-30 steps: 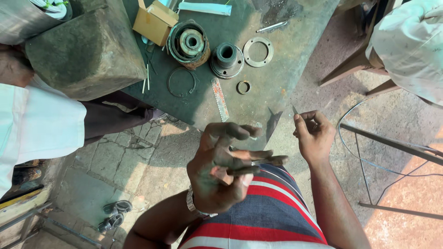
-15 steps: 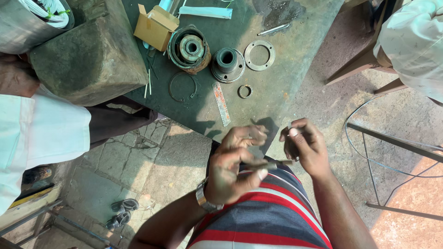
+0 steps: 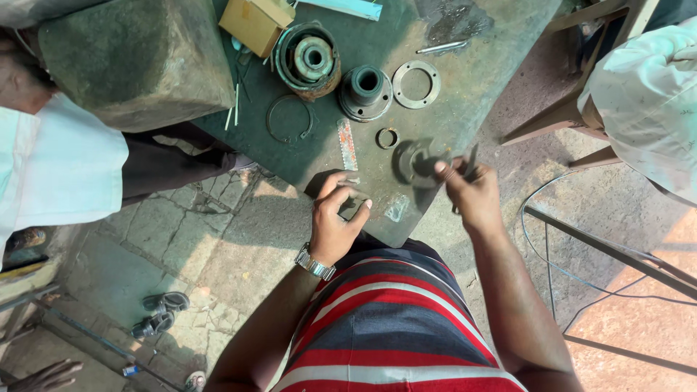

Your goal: The person files the edges of small metal rings and a curved metal piece on a workbench. They hold each piece with one hand and use a metal file with the other to smooth the edges, then place the finished pieces on the table.

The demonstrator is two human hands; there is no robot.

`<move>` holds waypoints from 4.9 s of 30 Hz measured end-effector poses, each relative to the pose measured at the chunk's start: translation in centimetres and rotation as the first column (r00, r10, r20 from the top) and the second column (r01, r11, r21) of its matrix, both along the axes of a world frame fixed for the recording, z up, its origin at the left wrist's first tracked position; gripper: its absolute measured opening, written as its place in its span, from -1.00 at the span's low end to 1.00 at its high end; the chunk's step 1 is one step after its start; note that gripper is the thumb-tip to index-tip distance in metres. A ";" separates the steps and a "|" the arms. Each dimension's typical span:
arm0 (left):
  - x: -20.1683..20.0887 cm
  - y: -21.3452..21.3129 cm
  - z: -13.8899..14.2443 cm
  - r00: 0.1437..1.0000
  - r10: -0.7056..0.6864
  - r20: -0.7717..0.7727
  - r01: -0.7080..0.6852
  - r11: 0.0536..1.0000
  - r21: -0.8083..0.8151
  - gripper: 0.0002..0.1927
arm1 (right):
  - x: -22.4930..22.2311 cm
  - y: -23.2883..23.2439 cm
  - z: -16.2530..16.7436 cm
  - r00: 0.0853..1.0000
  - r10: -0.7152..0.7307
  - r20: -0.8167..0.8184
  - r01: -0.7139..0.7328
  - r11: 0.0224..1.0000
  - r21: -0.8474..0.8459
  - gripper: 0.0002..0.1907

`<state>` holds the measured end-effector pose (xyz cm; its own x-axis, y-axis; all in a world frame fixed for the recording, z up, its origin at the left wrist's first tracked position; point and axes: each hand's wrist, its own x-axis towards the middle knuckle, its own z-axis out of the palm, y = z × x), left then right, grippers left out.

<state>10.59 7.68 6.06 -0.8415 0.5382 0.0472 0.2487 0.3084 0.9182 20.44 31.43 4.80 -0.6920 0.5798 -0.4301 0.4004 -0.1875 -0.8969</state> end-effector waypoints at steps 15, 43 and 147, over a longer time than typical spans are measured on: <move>-4.6 -5.2 -0.4 0.992 0.121 -0.024 -0.122 0.992 -0.037 -0.67 | -6.9 -1.6 0.9 0.994 -0.069 -0.079 0.073 0.996 0.050 -0.81; -30.2 1.1 8.5 0.671 -0.419 -0.612 0.370 0.904 -0.213 -0.81 | -1.1 -15.7 0.7 0.871 -0.488 -0.063 0.487 0.873 -0.024 -0.84; -4.5 1.4 0.7 0.759 -0.465 -0.455 0.282 0.866 -0.413 -0.05 | 2.7 -8.3 4.1 0.956 0.228 0.184 -0.277 0.499 0.821 -0.57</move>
